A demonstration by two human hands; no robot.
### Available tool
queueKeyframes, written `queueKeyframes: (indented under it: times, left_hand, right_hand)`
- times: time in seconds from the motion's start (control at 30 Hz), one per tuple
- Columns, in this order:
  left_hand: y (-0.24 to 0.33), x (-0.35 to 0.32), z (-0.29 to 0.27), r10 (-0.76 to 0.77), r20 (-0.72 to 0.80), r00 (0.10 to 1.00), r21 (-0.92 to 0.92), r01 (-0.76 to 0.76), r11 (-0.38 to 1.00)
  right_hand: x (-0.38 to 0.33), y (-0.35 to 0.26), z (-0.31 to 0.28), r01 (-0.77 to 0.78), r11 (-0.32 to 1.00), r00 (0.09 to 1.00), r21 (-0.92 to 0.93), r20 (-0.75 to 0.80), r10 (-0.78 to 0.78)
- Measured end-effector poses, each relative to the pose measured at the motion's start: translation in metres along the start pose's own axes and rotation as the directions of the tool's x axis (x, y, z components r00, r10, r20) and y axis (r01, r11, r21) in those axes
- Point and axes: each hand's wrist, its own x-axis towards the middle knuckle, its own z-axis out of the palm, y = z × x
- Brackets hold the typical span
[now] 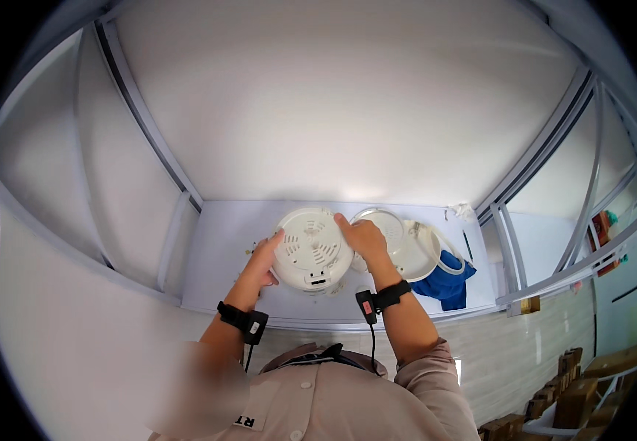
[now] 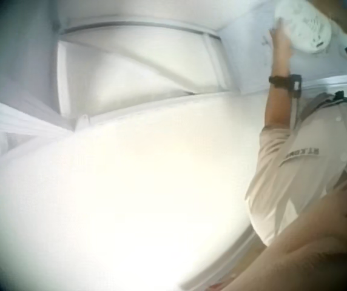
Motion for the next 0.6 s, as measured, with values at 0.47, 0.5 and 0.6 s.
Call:
queueKeyframes:
  times: [0.47,0.5,0.6]
  left_hand:
    - [-0.01,-0.023,-0.013,-0.123,0.194,0.973,-0.006,0.127,0.992]
    - [-0.008,-0.024,-0.012,-0.117,0.179,0.977,-0.001,0.119,0.993]
    - [-0.008,-0.023,-0.011,-0.085,0.175,0.981,0.01,0.084,0.996]
  right_hand:
    - [-0.033,0.008,-0.017,-0.113,0.913,0.952,0.391,0.307,-0.014]
    - [-0.035,0.007,-0.019,-0.113,0.915,0.951,0.388,0.309,-0.013]
    - [-0.038,0.008,-0.022,-0.101,0.919,0.959,0.382,0.285,-0.013]
